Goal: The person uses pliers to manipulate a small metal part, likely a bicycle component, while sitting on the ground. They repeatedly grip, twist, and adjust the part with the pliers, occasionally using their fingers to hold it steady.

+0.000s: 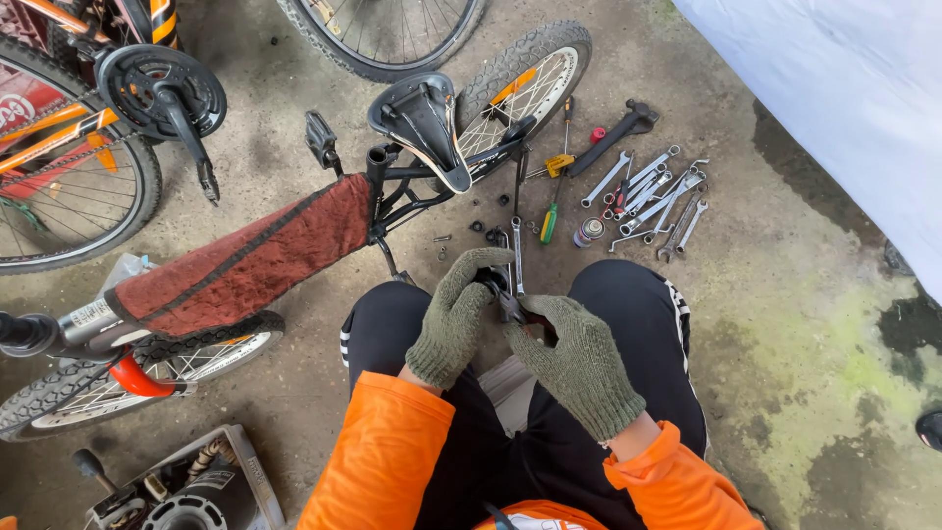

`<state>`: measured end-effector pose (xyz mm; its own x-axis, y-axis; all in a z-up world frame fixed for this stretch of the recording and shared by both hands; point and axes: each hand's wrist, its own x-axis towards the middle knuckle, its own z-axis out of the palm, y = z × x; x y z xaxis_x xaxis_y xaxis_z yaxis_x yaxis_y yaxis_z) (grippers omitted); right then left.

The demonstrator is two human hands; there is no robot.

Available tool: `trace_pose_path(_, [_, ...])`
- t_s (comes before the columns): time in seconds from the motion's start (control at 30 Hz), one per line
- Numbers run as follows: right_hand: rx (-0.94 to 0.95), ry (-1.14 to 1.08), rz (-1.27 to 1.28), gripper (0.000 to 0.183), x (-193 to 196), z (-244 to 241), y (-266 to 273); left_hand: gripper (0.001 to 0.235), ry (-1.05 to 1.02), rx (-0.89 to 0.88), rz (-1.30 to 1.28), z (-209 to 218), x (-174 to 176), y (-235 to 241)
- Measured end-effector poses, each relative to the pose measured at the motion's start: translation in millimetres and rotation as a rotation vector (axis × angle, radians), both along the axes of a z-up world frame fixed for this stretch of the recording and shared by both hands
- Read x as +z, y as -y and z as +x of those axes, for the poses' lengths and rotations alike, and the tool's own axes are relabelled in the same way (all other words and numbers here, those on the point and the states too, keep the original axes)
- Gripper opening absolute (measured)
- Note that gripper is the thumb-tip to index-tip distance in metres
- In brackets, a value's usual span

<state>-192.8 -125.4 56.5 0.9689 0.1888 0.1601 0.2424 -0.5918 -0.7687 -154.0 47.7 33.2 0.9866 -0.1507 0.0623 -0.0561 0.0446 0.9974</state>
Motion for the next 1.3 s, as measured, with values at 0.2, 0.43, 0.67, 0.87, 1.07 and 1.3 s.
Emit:
trace_pose_path(0.2, [-0.056, -0.175, 0.094, 0.026, 9.7, -2.3, -3.3, 0.048, -0.194, 0.278, -0.035, -9.0, 24.5, 29.6])
trace_pose_path(0.43, [-0.257, -0.219, 0.557, 0.037, -27.8, -1.2, -12.4, 0.032, -0.076, -0.033, -0.209, -5.2, -28.7, 6.1])
trace_pose_path(0.67, [-0.215, -0.218, 0.47, 0.033, -21.9, 0.8, -7.3, 0.051, 0.08, -0.158, 0.024, -8.1, -12.6, 2.2])
trace_pose_path(0.87, [-0.181, -0.207, 0.386, 0.029, -13.9, 8.5, -5.3, 0.052, 0.018, -0.158, 0.024, -11.0, 6.1, 0.5])
trace_pose_path(1.07, [-0.16, -0.194, 0.309, 0.026, -6.9, 12.2, 4.2, 0.052, -0.018, -0.119, 0.009, -5.8, 26.2, -10.8])
trace_pose_path(1.3, [-0.117, -0.187, 0.208, 0.021, 0.9, 12.6, -5.2, 0.051, 0.076, -0.215, -0.074, -4.7, -14.3, -4.7])
